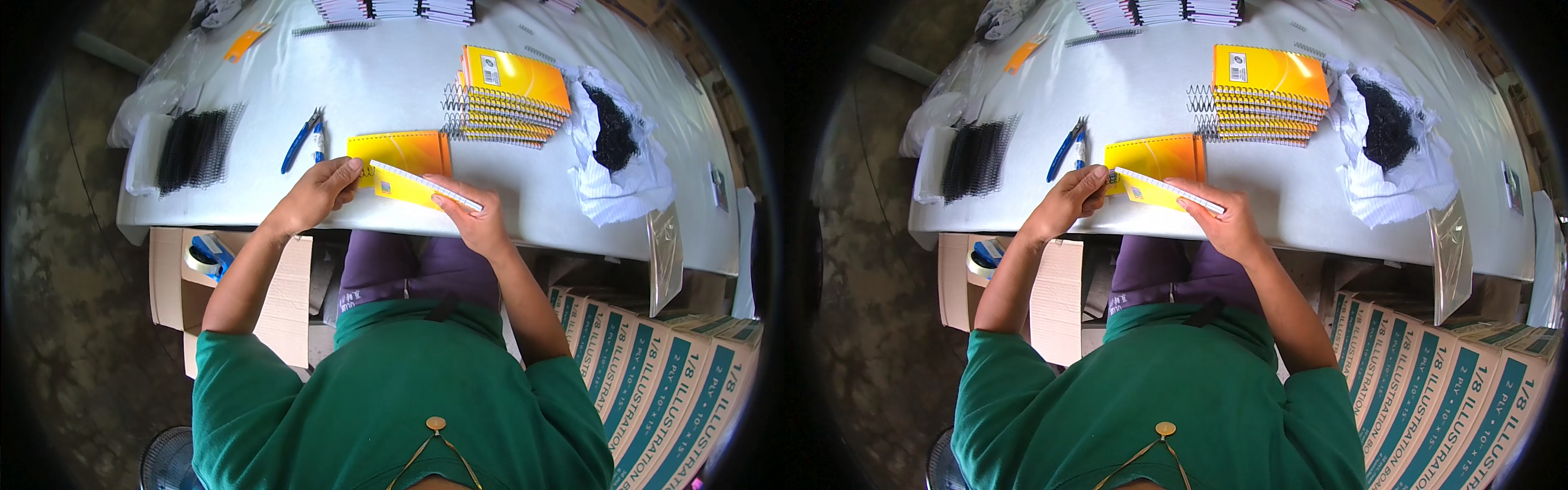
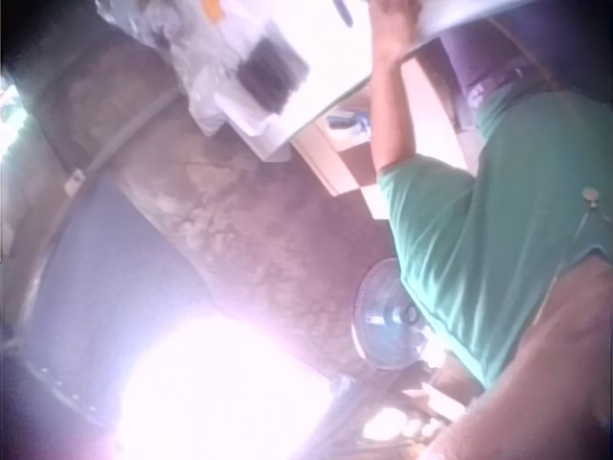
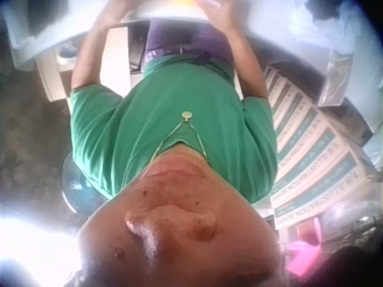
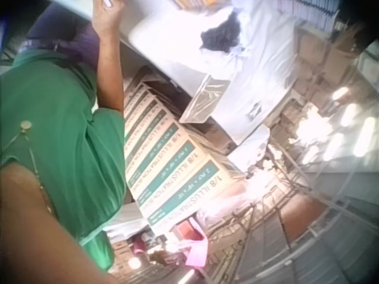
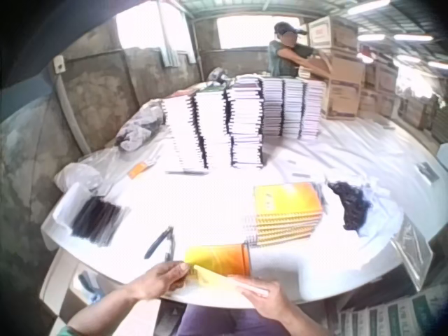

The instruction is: The person assembles spiral notebooks by threading a plastic coil through the pre-punched holes of notebook covers and paper, then places the finished notebooks into a cardboard box.

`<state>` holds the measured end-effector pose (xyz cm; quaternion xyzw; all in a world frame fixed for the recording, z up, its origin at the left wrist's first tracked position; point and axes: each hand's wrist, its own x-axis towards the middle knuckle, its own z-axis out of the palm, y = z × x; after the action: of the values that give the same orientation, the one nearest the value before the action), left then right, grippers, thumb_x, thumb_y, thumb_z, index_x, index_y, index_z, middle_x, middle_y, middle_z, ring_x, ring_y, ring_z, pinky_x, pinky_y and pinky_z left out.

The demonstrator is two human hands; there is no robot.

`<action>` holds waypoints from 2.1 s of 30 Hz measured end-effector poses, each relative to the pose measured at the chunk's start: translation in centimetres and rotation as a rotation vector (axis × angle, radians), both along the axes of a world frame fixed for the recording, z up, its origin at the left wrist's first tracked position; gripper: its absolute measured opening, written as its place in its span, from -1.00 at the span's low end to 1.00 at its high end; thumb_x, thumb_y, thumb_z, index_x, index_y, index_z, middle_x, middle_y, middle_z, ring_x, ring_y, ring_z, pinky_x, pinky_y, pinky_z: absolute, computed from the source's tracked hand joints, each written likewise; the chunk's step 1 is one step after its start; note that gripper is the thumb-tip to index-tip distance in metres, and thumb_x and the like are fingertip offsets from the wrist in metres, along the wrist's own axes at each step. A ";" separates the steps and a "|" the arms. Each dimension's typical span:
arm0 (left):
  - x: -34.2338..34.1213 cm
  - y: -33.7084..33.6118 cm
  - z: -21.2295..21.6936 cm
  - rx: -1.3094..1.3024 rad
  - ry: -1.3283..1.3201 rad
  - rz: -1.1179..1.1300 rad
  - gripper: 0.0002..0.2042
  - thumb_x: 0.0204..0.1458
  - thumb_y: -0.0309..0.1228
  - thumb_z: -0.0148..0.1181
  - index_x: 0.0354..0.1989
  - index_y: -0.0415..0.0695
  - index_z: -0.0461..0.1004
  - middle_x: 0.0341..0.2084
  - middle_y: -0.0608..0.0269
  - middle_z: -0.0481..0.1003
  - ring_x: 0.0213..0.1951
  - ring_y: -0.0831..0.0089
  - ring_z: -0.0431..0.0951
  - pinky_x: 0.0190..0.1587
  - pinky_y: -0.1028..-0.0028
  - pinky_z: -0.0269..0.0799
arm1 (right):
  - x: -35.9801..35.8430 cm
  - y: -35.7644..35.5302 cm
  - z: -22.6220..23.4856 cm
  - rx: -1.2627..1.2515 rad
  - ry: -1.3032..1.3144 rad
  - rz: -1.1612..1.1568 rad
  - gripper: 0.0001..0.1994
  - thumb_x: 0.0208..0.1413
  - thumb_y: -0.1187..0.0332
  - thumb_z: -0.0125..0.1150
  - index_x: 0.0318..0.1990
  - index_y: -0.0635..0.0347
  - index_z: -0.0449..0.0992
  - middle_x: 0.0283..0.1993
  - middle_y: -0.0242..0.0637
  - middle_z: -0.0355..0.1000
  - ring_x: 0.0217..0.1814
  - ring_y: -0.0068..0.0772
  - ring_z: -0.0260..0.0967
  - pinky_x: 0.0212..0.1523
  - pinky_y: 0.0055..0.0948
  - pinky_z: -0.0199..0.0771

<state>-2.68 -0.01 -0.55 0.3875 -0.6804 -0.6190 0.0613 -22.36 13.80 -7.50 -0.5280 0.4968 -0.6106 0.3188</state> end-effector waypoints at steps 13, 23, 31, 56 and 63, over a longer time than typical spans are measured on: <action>-0.5 -1.3 3.1 -0.994 -0.108 -0.498 -0.85 -0.07 -0.42 0.23 -0.31 -0.08 0.46 -0.16 0.23 0.39 -0.13 0.33 0.39 0.00 0.41 0.15 | 0.0 0.3 0.2 0.033 0.030 0.038 -0.71 0.00 0.58 0.14 -0.07 0.24 0.48 -0.15 -0.18 0.50 -0.25 -0.51 0.47 -0.26 -0.56 0.45; 3.2 5.9 -9.3 -1.738 -0.200 -0.542 -0.08 -0.17 0.37 -0.18 0.17 -0.24 0.14 0.22 -0.11 0.05 0.30 -0.09 -0.20 0.18 -0.18 -0.62 | 2.6 0.5 -0.7 -0.197 0.287 -0.128 -0.61 -0.07 0.63 0.13 -0.02 0.14 0.45 -0.13 -0.18 0.47 -0.27 -0.24 0.48 -0.26 -0.40 0.48; 3.6 5.5 -12.9 -1.613 0.016 -0.333 0.18 -0.26 0.45 -0.19 0.22 -0.52 -0.25 0.18 -0.57 -0.40 0.22 -0.42 -0.51 0.07 -0.30 -0.74 | 3.8 0.6 -1.1 -0.293 0.387 -0.090 -0.55 -0.17 0.70 0.10 -0.02 0.19 0.44 -0.07 -0.22 0.45 -0.18 -0.26 0.47 -0.20 -0.42 0.49; -1.2 6.3 -8.1 -1.530 0.200 -0.390 -0.08 -0.10 0.18 0.06 0.08 -0.55 0.01 0.03 -0.52 -0.01 0.13 -0.37 -0.04 0.12 -0.28 -0.24 | 4.0 -0.3 -0.9 -0.218 0.357 0.048 -0.30 -0.08 0.53 0.11 0.27 0.09 -0.01 -0.03 -0.19 0.42 -0.26 -0.11 0.46 -0.29 -0.33 0.46; -2.2 6.0 -2.2 -1.515 0.007 -0.351 -0.39 0.09 -0.04 -0.04 0.14 -0.32 0.15 0.12 -0.21 0.06 0.20 -0.12 0.02 0.17 -0.09 -0.18 | 4.0 -0.6 -1.1 -0.112 -0.091 0.069 -0.37 -0.01 0.52 0.14 0.22 0.11 0.01 -0.11 -0.21 0.46 -0.13 -0.07 0.44 -0.20 -0.29 0.42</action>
<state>-4.87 5.97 -2.78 0.1246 -0.9690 0.0131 0.2127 -18.35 13.19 -8.55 -0.5334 0.4284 -0.6495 0.3319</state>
